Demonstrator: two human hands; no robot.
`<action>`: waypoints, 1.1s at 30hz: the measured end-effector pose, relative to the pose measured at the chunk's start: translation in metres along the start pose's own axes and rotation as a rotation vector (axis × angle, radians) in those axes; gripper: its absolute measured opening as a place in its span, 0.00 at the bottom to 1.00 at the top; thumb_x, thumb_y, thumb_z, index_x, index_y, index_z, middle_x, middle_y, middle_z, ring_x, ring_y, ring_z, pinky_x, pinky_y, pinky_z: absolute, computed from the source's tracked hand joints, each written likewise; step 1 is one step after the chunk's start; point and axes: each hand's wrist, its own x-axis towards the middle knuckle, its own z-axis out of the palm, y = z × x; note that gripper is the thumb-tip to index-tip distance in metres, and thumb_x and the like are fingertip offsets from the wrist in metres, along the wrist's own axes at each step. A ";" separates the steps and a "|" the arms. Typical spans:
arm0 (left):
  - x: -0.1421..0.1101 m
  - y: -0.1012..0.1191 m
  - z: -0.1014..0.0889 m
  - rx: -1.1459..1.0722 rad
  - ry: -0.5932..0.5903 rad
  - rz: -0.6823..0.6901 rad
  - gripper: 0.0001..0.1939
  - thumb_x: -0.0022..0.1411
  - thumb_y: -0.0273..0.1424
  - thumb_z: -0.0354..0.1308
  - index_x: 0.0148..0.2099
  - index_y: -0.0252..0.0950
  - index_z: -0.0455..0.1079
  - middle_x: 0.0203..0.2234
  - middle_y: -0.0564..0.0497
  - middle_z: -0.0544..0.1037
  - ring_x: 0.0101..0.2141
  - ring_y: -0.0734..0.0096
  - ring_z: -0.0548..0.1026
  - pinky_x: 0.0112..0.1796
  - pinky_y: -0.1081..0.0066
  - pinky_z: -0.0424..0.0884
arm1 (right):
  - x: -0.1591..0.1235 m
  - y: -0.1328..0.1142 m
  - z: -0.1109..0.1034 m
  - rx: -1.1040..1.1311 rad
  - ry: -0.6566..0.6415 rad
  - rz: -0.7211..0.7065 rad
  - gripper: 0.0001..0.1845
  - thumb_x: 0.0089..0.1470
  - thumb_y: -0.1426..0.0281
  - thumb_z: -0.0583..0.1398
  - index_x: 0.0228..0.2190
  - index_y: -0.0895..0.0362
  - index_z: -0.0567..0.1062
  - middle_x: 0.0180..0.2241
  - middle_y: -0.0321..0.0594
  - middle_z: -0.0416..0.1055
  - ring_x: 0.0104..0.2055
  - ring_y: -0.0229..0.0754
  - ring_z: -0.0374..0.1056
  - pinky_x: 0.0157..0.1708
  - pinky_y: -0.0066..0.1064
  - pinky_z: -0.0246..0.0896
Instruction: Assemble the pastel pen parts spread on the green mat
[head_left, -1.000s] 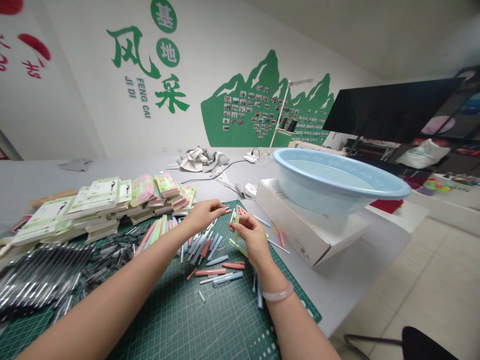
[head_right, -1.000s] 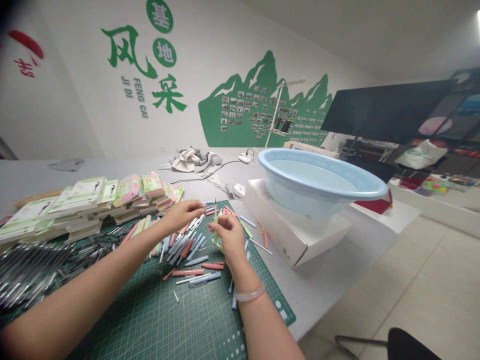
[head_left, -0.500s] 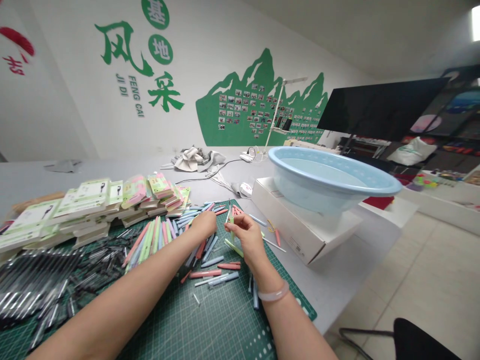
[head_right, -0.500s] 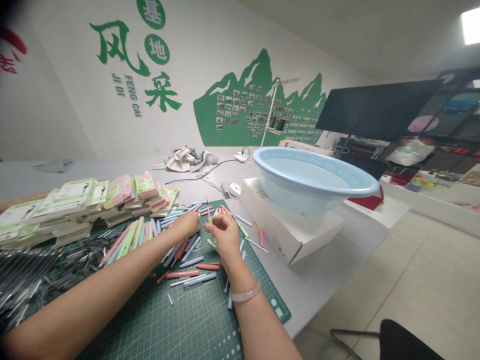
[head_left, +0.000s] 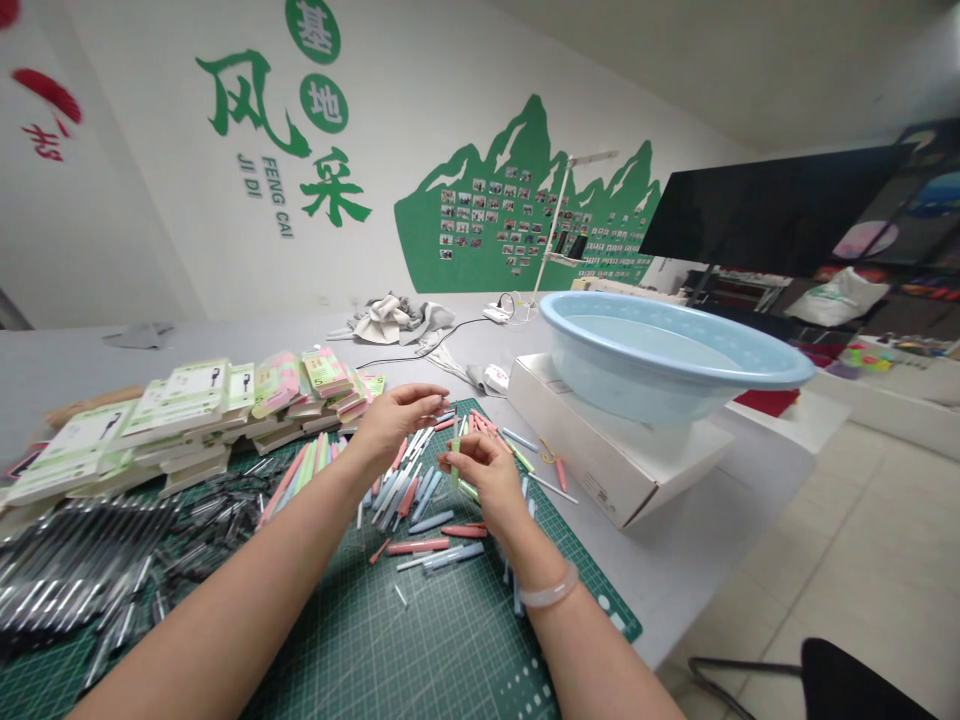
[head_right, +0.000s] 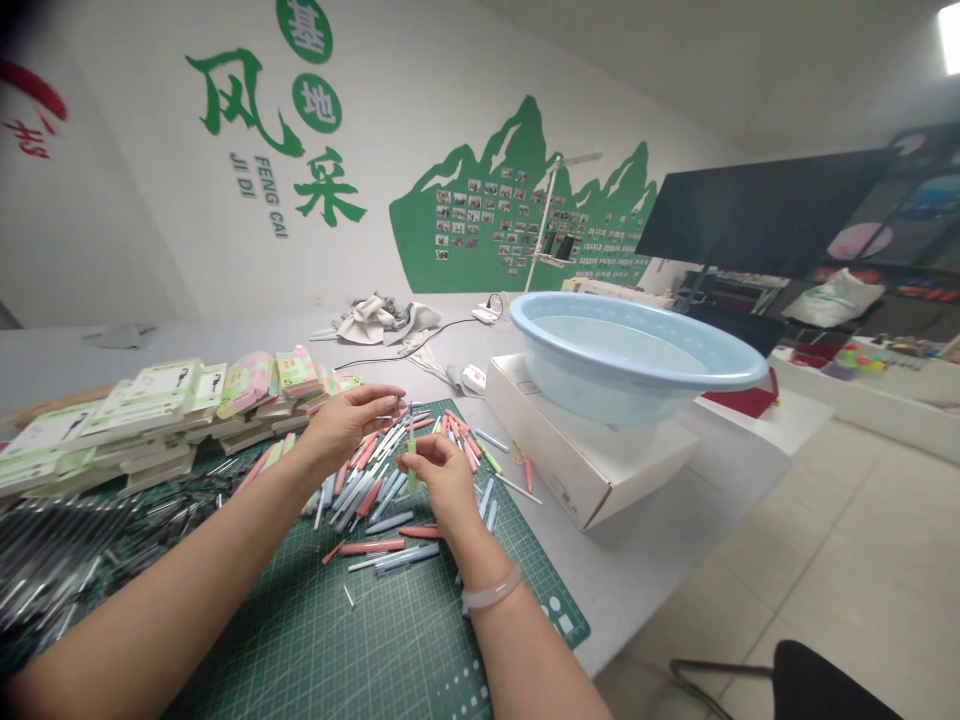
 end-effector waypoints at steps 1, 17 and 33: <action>0.000 0.003 0.003 -0.033 0.018 0.015 0.18 0.48 0.36 0.65 0.40 0.32 0.73 0.34 0.45 0.78 0.37 0.67 0.76 0.39 0.68 0.70 | 0.000 0.000 0.000 0.001 -0.005 0.006 0.10 0.40 0.68 0.66 0.29 0.56 0.74 0.27 0.37 0.74 0.30 0.42 0.71 0.37 0.36 0.64; 0.000 0.013 0.013 -0.052 0.008 0.052 0.15 0.48 0.34 0.65 0.38 0.32 0.73 0.33 0.46 0.78 0.34 0.67 0.76 0.39 0.67 0.72 | 0.002 0.005 -0.001 0.002 -0.043 0.003 0.09 0.41 0.71 0.66 0.28 0.57 0.73 0.25 0.36 0.74 0.28 0.41 0.70 0.35 0.35 0.64; -0.002 0.012 0.014 -0.009 -0.001 0.044 0.13 0.48 0.34 0.64 0.37 0.33 0.73 0.31 0.48 0.78 0.34 0.67 0.76 0.37 0.67 0.73 | 0.001 0.003 -0.001 -0.025 -0.020 0.025 0.09 0.40 0.70 0.66 0.27 0.57 0.73 0.24 0.36 0.73 0.28 0.41 0.70 0.34 0.35 0.65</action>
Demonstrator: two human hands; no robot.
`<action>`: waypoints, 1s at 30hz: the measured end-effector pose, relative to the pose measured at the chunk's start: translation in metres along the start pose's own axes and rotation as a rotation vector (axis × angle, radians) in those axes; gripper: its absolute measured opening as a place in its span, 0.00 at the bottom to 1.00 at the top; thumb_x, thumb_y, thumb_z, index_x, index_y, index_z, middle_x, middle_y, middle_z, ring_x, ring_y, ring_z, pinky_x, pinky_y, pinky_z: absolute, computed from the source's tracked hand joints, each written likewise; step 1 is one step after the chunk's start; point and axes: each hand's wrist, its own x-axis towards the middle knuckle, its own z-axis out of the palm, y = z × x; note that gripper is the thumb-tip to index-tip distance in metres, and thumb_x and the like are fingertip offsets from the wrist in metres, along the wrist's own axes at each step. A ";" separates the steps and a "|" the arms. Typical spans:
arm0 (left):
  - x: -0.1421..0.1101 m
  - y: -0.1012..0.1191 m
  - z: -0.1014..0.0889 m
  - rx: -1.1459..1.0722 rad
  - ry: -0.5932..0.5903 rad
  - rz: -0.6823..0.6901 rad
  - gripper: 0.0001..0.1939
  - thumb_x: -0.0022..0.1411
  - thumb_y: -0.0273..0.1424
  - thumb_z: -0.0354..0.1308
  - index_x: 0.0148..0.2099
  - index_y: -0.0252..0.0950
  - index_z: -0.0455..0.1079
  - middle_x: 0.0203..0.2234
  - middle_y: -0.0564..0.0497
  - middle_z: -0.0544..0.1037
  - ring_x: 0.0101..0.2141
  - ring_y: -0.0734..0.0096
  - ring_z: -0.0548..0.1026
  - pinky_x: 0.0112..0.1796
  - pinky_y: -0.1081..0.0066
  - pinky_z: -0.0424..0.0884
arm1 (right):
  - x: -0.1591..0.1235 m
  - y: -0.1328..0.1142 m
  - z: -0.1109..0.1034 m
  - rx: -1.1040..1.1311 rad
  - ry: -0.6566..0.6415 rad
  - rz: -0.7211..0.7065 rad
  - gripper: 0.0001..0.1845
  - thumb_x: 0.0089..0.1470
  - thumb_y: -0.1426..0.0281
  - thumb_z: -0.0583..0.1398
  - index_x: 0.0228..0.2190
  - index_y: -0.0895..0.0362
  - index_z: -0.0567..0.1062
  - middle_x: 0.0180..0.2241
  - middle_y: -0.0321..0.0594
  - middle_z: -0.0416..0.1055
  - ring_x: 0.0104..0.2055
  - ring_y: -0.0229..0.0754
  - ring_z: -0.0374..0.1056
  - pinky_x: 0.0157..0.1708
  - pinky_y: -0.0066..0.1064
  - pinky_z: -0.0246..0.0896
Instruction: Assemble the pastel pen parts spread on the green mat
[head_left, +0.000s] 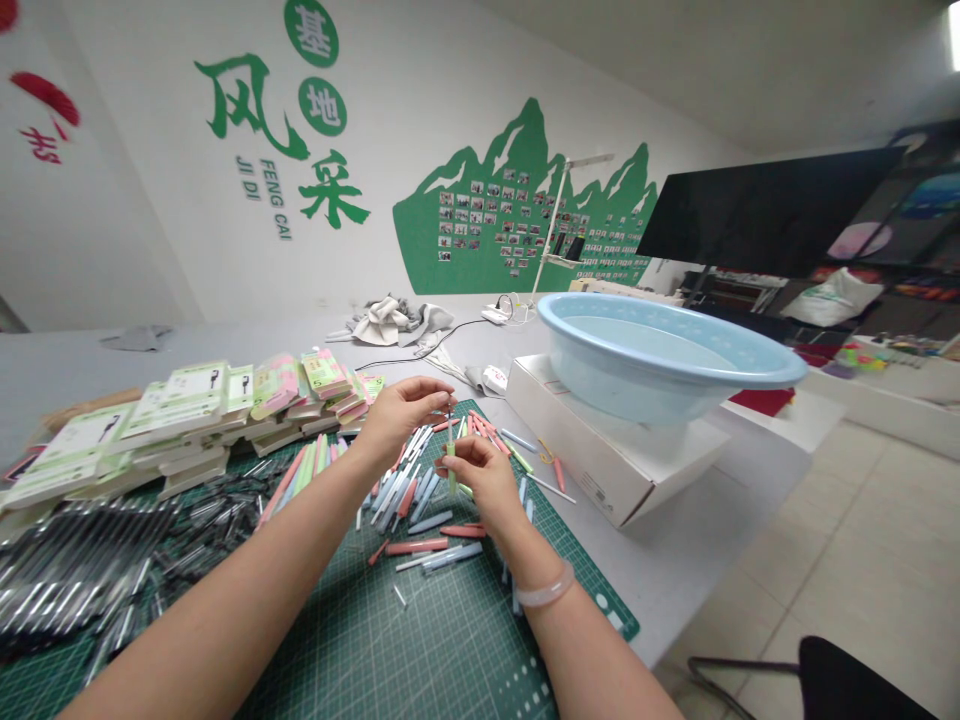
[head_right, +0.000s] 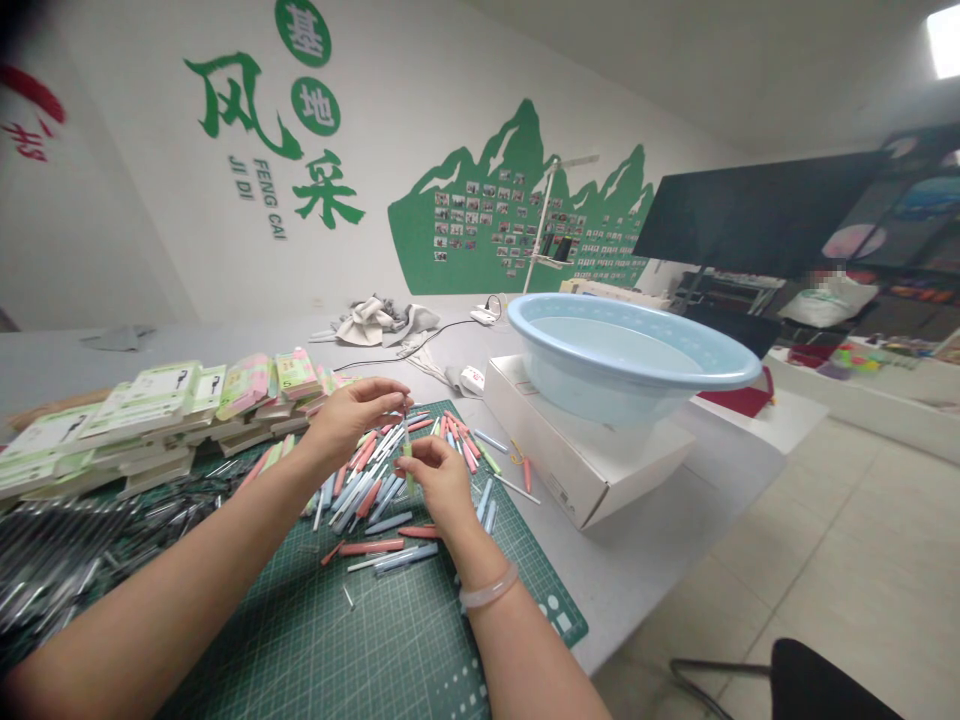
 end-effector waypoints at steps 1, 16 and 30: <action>0.000 0.000 0.000 0.001 -0.001 0.002 0.13 0.48 0.34 0.64 0.37 0.33 0.73 0.31 0.48 0.78 0.34 0.67 0.75 0.37 0.67 0.73 | 0.000 0.000 0.000 -0.002 0.001 0.002 0.09 0.40 0.70 0.66 0.27 0.57 0.73 0.25 0.36 0.73 0.28 0.41 0.70 0.33 0.35 0.65; -0.009 -0.004 0.000 0.216 -0.070 0.053 0.14 0.48 0.35 0.63 0.37 0.34 0.73 0.33 0.48 0.77 0.35 0.66 0.74 0.35 0.69 0.71 | -0.003 -0.007 0.004 0.054 0.026 0.014 0.10 0.38 0.69 0.67 0.25 0.57 0.73 0.24 0.34 0.72 0.30 0.43 0.70 0.35 0.39 0.68; -0.008 -0.009 0.002 0.196 0.016 0.141 0.14 0.48 0.33 0.63 0.38 0.34 0.71 0.29 0.49 0.77 0.32 0.69 0.74 0.34 0.71 0.70 | -0.007 -0.009 0.009 0.209 -0.092 0.084 0.13 0.47 0.64 0.63 0.35 0.57 0.76 0.27 0.38 0.72 0.31 0.38 0.68 0.35 0.29 0.63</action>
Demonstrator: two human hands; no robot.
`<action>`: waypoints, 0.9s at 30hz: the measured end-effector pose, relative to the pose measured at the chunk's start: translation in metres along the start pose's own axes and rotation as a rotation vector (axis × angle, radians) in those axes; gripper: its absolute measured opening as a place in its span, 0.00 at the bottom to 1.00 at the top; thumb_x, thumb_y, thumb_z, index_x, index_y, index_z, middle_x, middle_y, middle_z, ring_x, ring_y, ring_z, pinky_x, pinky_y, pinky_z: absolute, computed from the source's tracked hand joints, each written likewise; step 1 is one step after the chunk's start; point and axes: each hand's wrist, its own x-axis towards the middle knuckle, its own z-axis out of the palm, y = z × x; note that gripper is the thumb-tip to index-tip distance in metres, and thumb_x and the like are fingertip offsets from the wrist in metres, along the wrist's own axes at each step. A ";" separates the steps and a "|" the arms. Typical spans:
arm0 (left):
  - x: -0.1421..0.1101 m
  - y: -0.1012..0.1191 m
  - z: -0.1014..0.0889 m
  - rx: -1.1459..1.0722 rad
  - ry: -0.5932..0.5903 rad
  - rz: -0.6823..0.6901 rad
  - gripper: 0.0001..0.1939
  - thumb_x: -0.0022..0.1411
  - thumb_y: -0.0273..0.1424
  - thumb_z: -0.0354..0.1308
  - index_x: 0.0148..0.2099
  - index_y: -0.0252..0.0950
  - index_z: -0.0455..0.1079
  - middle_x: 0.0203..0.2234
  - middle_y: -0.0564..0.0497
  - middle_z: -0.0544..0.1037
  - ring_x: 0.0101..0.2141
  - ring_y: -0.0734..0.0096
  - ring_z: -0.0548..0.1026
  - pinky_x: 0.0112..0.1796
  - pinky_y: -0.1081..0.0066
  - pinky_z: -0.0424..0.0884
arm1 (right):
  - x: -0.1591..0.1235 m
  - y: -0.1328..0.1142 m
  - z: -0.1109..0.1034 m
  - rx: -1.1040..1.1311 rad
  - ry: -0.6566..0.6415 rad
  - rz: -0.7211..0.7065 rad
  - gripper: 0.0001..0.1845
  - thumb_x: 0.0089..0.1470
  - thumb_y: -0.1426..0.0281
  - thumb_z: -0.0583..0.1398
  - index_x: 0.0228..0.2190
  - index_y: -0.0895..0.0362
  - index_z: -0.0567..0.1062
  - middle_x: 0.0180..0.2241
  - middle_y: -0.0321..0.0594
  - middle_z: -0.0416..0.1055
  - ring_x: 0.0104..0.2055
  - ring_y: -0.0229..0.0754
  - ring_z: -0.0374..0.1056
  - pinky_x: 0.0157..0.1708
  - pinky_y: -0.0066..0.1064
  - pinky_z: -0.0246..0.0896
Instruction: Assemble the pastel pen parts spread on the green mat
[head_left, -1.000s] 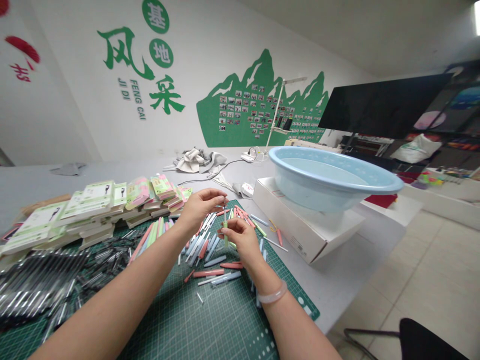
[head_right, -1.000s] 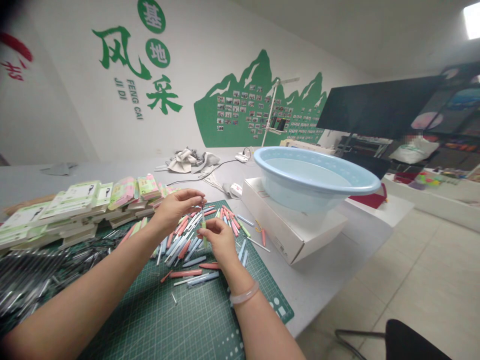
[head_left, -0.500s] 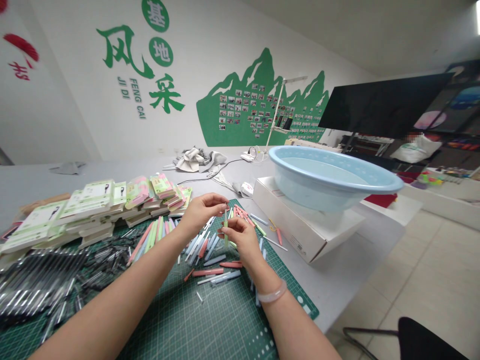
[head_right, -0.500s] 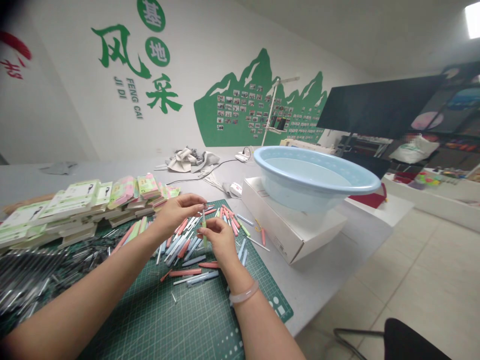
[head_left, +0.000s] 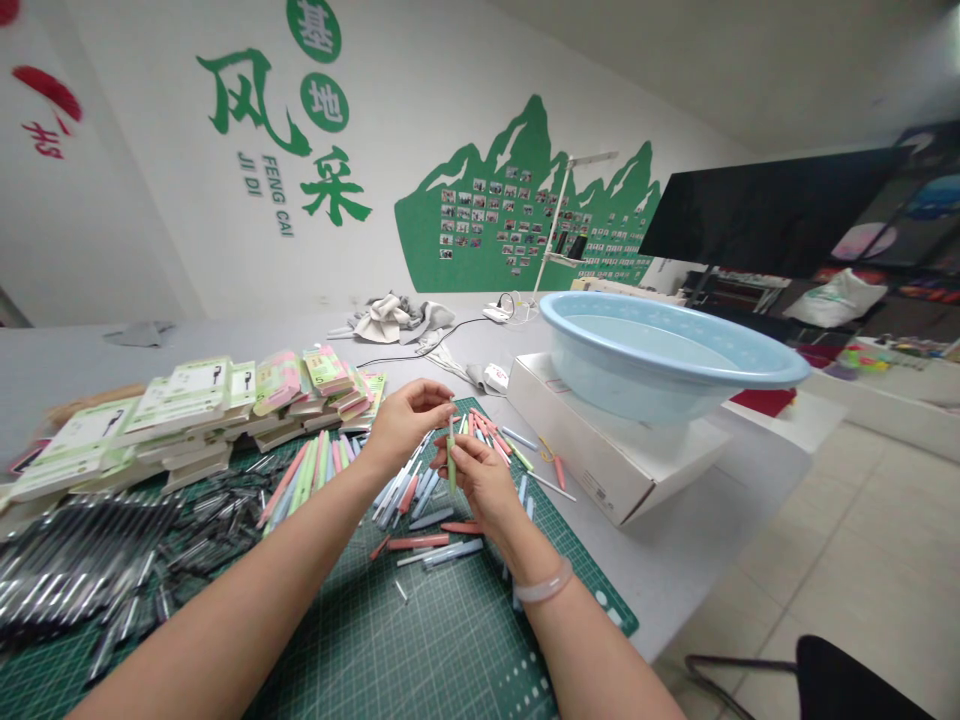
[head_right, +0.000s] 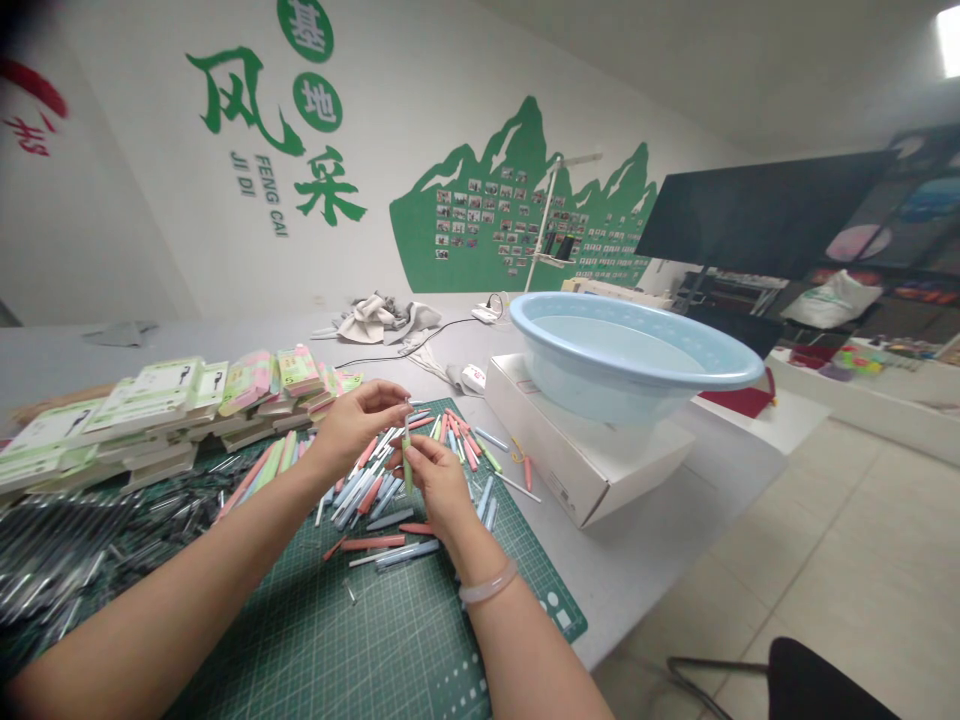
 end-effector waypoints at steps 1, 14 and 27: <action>0.000 0.000 0.000 -0.001 0.003 -0.006 0.14 0.48 0.33 0.63 0.38 0.34 0.71 0.29 0.49 0.77 0.32 0.69 0.74 0.34 0.71 0.70 | -0.001 -0.001 0.001 0.008 -0.001 0.008 0.13 0.48 0.64 0.63 0.35 0.57 0.76 0.27 0.38 0.72 0.31 0.38 0.68 0.34 0.29 0.63; -0.001 0.009 -0.005 -0.006 -0.018 0.003 0.14 0.46 0.32 0.64 0.37 0.34 0.70 0.29 0.49 0.77 0.32 0.69 0.75 0.35 0.69 0.71 | -0.002 -0.004 0.002 -0.005 0.003 -0.020 0.12 0.46 0.64 0.63 0.35 0.56 0.76 0.28 0.38 0.72 0.32 0.39 0.69 0.37 0.32 0.65; -0.008 0.018 -0.003 -0.007 -0.050 -0.015 0.18 0.47 0.29 0.63 0.41 0.35 0.65 0.29 0.50 0.78 0.32 0.67 0.76 0.36 0.66 0.71 | -0.002 -0.004 0.005 0.030 -0.017 -0.025 0.12 0.46 0.65 0.64 0.34 0.56 0.75 0.27 0.37 0.71 0.29 0.38 0.66 0.33 0.31 0.63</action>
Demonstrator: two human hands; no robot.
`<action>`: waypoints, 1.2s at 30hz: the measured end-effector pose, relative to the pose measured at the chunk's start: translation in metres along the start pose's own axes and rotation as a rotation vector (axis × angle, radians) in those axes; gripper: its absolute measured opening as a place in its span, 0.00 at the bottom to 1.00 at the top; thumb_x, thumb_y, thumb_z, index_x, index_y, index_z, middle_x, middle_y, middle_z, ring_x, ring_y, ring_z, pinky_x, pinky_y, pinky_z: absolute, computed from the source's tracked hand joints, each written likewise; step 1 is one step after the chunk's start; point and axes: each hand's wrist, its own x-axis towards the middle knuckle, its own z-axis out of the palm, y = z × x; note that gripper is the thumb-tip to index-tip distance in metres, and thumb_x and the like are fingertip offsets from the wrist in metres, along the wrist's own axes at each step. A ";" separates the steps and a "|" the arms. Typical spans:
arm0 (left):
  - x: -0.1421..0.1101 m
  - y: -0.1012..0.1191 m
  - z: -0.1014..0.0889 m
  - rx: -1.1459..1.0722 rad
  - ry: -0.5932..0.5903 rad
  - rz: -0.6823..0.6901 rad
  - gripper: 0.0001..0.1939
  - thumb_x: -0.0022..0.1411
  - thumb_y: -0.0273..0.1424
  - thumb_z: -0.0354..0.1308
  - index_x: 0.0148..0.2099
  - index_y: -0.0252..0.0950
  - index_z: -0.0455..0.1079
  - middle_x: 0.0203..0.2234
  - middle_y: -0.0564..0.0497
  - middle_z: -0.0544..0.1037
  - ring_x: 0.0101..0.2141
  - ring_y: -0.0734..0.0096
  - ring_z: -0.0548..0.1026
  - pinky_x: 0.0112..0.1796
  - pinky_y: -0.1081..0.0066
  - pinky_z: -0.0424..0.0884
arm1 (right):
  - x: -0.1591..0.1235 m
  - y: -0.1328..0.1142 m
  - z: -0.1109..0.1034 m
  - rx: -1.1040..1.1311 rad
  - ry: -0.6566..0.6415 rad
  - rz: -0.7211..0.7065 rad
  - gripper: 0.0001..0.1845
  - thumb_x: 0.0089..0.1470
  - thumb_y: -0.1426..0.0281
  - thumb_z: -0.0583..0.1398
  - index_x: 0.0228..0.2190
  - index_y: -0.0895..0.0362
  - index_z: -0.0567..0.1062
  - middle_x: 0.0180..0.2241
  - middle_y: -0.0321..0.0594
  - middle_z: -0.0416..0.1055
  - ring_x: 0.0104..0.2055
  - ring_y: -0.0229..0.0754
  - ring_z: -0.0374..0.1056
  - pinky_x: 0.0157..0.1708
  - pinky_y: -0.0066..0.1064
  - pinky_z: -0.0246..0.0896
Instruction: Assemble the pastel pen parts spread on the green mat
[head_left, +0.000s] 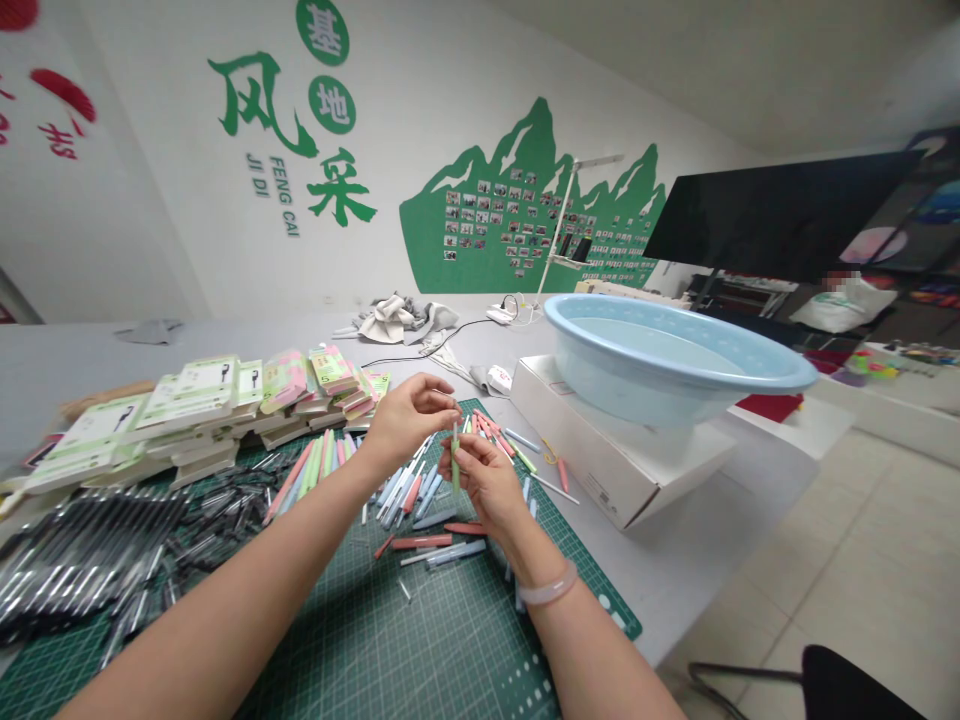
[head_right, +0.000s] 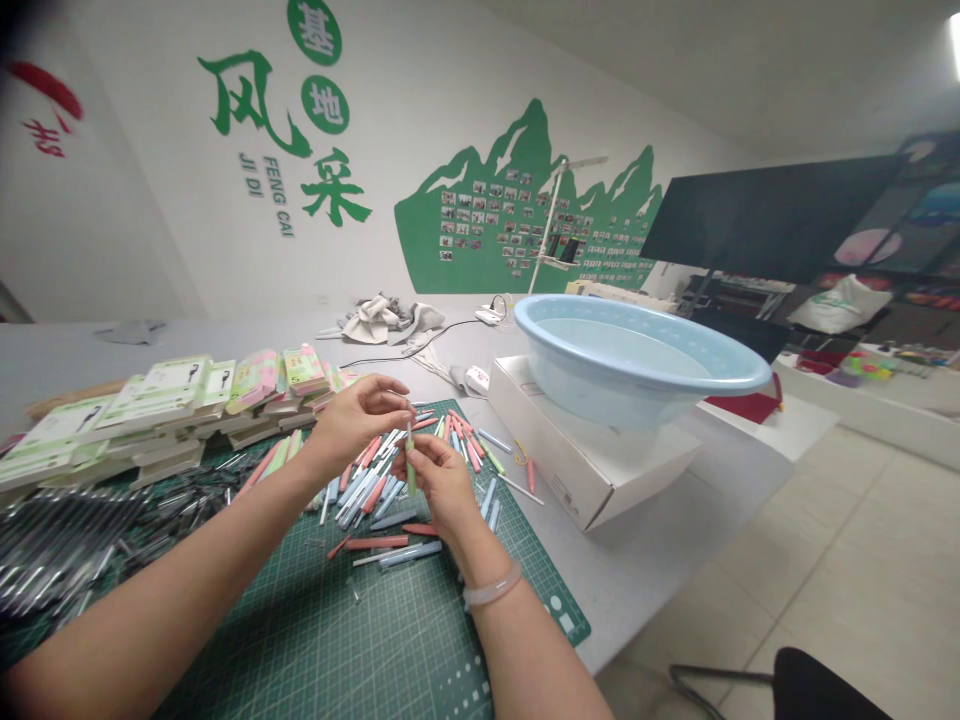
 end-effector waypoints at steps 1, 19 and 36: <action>0.000 0.001 0.000 0.005 -0.002 -0.011 0.19 0.46 0.29 0.63 0.42 0.35 0.65 0.28 0.50 0.78 0.32 0.67 0.76 0.36 0.66 0.71 | 0.000 0.000 0.001 0.001 -0.013 0.020 0.12 0.46 0.65 0.63 0.35 0.56 0.75 0.27 0.37 0.71 0.29 0.38 0.66 0.33 0.30 0.62; 0.007 -0.014 -0.014 0.144 -0.085 -0.021 0.17 0.53 0.37 0.58 0.44 0.36 0.68 0.32 0.47 0.78 0.35 0.65 0.75 0.35 0.68 0.69 | 0.001 -0.005 0.001 0.011 0.018 -0.052 0.11 0.54 0.61 0.57 0.29 0.56 0.72 0.22 0.35 0.66 0.22 0.34 0.57 0.24 0.27 0.52; -0.014 -0.084 -0.044 1.061 -0.282 -0.146 0.07 0.46 0.28 0.55 0.27 0.38 0.75 0.25 0.51 0.78 0.28 0.69 0.71 0.27 0.73 0.58 | 0.008 -0.026 -0.021 0.090 0.145 -0.202 0.08 0.55 0.65 0.57 0.29 0.57 0.72 0.23 0.35 0.66 0.22 0.33 0.57 0.22 0.25 0.52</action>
